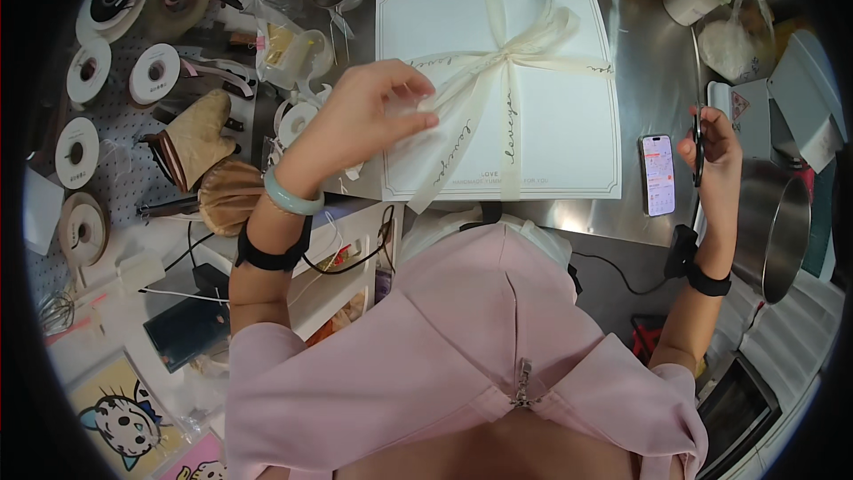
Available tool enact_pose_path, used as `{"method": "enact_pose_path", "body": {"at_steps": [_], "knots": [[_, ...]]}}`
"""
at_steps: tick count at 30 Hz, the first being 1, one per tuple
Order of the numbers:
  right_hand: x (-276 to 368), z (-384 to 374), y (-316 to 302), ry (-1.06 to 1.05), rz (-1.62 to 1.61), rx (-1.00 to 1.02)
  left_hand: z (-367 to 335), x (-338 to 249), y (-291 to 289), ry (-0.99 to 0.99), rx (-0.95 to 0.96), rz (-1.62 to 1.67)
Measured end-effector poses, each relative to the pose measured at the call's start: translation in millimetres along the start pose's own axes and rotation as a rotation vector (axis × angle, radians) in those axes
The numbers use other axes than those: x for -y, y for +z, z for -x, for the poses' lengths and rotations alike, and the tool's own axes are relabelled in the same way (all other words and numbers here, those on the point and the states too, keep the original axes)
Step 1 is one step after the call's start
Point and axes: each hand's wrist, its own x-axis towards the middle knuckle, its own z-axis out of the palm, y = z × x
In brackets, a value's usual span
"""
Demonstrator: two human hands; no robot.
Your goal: Packing a cake into a white box and tying it with a decorative ribbon.
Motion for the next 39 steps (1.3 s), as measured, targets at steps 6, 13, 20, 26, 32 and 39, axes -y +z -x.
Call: {"method": "enact_pose_path", "body": {"at_steps": [6, 13, 20, 26, 32, 39], "knots": [[25.4, 25.3, 21.4, -0.016, 0.027, 0.009, 4.1, 12.5, 9.5, 0.033, 0.008, 0.010], [19.6, 46.2, 22.7, 0.011, 0.087, -0.067, -8.5, 22.2, -1.3, -0.003, -0.132, 0.357], [5.4, 58.9, 23.3, 0.039, 0.155, -0.158, 14.9, -10.2, 6.1, -0.080, -0.089, 0.248], [16.4, 64.9, 32.4, 0.053, 0.083, -0.115, 40.4, -16.5, 18.3, 0.043, 0.029, 0.110], [33.3, 75.2, 48.6, 0.018, 0.016, -0.095, 29.7, -4.3, 22.3, 0.460, 0.057, -0.222], [67.7, 81.9, 65.7, -0.029, 0.269, 0.006, -12.9, -18.5, 25.6, 0.257, -0.008, 0.424]]}}
